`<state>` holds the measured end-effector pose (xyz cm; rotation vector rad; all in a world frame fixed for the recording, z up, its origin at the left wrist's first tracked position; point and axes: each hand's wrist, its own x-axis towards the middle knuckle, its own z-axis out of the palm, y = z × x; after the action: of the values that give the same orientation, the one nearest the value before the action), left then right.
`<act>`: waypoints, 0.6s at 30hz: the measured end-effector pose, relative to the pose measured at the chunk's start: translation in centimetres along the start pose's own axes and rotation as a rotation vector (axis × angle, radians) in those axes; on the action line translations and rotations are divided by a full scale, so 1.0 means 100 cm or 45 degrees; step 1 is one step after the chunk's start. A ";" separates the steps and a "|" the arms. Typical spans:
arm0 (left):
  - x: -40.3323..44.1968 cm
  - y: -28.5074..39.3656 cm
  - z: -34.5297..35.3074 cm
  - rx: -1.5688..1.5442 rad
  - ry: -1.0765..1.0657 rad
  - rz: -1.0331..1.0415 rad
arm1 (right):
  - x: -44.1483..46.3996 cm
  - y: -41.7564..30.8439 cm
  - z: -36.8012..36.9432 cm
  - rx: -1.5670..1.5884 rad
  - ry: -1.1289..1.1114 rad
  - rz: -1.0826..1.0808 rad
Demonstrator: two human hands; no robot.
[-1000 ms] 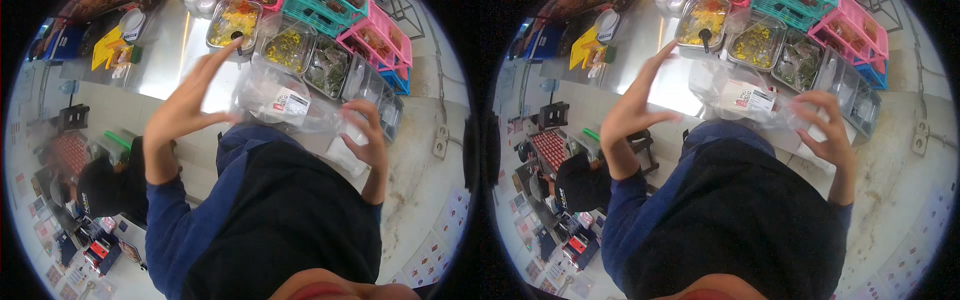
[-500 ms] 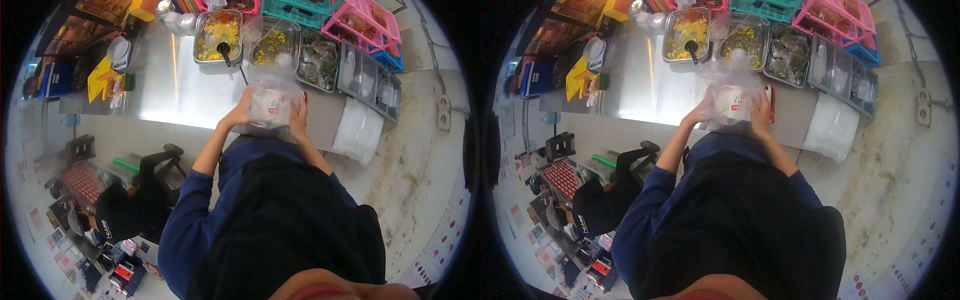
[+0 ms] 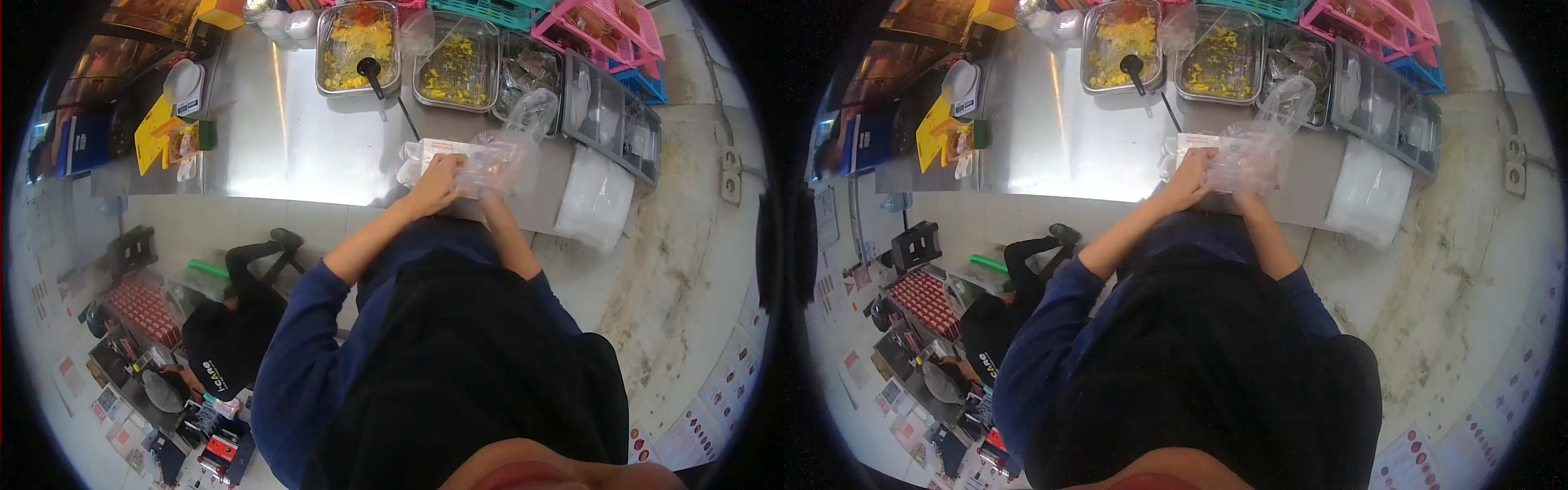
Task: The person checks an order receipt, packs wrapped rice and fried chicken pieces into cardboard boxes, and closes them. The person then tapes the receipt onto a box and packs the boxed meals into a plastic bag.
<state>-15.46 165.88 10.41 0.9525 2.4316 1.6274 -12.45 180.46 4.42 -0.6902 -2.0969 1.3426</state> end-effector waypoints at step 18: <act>0.004 -0.013 -0.007 -0.145 -0.385 -0.122 | 0.055 -0.214 -0.050 1.264 -1.114 0.272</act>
<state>-16.65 165.23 9.72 0.9675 2.1277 1.4527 -15.71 179.48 26.83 0.1633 -1.5000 2.8279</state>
